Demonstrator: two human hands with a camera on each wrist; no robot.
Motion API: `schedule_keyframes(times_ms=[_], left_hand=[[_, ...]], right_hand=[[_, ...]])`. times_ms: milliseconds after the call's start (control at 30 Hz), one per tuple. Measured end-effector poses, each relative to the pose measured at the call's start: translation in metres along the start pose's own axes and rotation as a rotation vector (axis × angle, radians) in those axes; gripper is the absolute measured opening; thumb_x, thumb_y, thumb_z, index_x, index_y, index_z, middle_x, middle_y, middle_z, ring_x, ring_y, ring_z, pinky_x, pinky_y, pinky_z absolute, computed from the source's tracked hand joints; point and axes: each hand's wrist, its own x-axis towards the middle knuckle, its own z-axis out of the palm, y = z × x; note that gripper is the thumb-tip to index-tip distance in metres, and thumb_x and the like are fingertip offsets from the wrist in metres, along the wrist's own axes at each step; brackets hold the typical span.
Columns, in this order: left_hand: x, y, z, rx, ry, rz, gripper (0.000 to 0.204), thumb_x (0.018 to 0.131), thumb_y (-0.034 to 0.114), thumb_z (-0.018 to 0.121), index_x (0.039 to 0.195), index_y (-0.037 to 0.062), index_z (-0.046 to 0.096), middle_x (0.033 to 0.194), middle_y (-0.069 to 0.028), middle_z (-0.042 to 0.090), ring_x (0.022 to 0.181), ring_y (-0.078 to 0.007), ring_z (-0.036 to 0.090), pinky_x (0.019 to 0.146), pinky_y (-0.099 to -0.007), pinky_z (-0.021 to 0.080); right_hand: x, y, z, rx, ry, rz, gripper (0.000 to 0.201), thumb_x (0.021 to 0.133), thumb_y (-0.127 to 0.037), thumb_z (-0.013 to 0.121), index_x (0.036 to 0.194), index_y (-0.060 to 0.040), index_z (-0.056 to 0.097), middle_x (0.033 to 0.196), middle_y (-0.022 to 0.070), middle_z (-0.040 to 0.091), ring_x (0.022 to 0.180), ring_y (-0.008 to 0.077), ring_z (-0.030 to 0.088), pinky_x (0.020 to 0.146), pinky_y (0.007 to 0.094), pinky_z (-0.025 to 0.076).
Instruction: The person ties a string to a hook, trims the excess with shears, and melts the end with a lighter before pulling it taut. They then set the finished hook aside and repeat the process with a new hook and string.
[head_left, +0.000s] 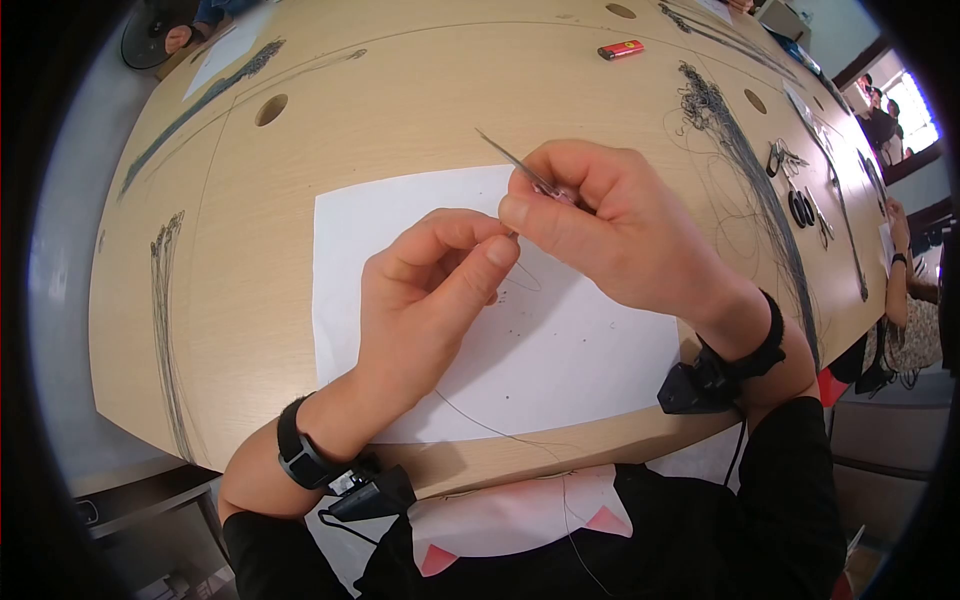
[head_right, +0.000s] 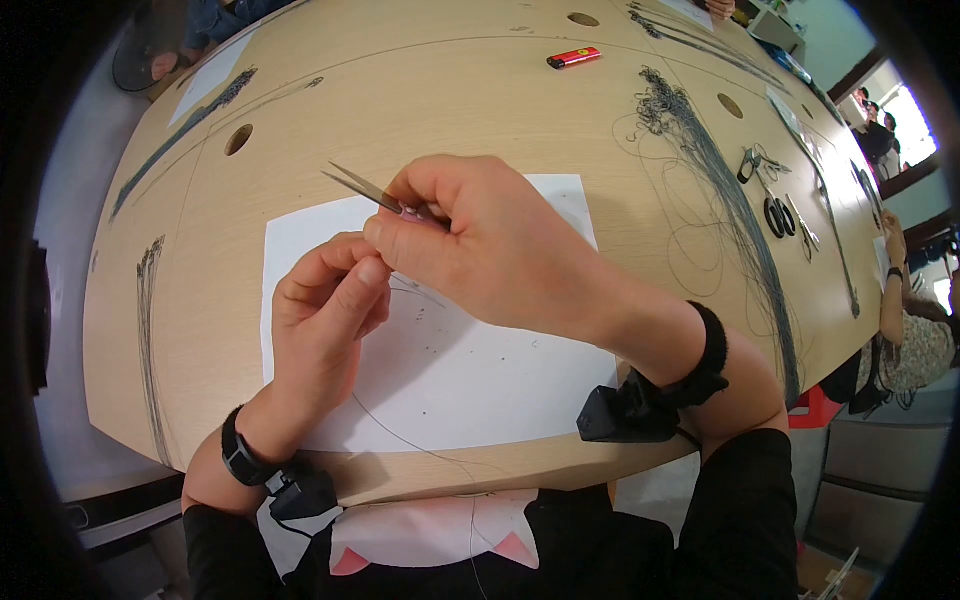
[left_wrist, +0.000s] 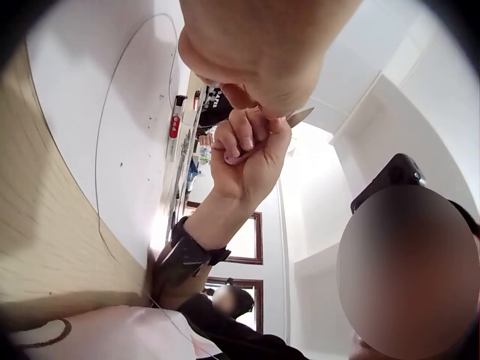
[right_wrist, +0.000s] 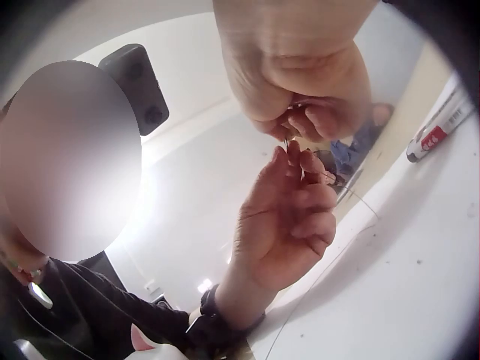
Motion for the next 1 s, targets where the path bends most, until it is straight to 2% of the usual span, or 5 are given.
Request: schedule_keyframes(times_ms=[200,367,700,867,1000], left_hand=[[0.004,0.0,-0.001,0.05,0.081,-0.032,0.013,0.079,0.013,0.057,0.087,0.0031,0.057,0.073,0.0015,0.054,0.064,-0.0036,0.046,0.054,-0.0166,0.037],[0.013,0.005,-0.008,-0.102,0.232,-0.102,0.011,0.081,0.018,0.055,0.085,0.008,0.056,0.085,-0.0003,0.055,0.066,-0.0044,0.046,0.054,-0.0169,0.035],[0.013,0.037,-0.005,-0.08,0.206,0.183,0.012,0.083,0.019,0.051,0.089,0.0087,0.056,0.086,0.0009,0.054,0.073,-0.0049,0.047,0.055,-0.0179,0.036],[0.014,0.04,0.015,0.1,0.182,0.262,0.014,0.083,0.019,0.052,0.092,0.0094,0.056,0.092,0.0004,0.056,0.081,-0.0056,0.046,0.065,-0.0204,0.035],[0.013,0.062,0.023,0.011,0.237,0.276,0.024,0.081,0.02,0.054,0.098,0.0029,0.054,0.094,-0.003,0.056,0.089,-0.0127,0.049,0.072,-0.0234,0.037]], right_hand=[[0.006,0.009,-0.004,-0.118,0.076,-0.138,0.024,0.076,-0.018,0.056,0.079,0.0058,0.054,0.059,0.0085,0.054,0.053,0.0132,0.048,0.049,0.0253,0.039],[0.022,0.049,-0.031,-0.81,0.215,-0.073,0.03,0.073,-0.025,0.056,0.075,0.0047,0.055,0.077,0.0185,0.055,0.07,0.0334,0.053,0.061,0.0369,0.042],[0.024,0.04,-0.033,-0.957,0.162,-0.134,0.028,0.075,-0.022,0.054,0.083,0.0047,0.054,0.077,0.0124,0.055,0.068,0.0241,0.051,0.061,0.0322,0.041],[0.003,-0.009,-0.002,0.366,0.029,-0.154,0.025,0.08,-0.021,0.054,0.091,0.0014,0.057,0.069,0.006,0.057,0.061,0.0083,0.051,0.053,0.0208,0.042],[-0.007,-0.013,-0.003,0.238,-0.062,-0.116,0.021,0.081,-0.017,0.052,0.09,0.0004,0.058,0.066,0.0038,0.057,0.056,0.0067,0.049,0.051,0.0189,0.041]])
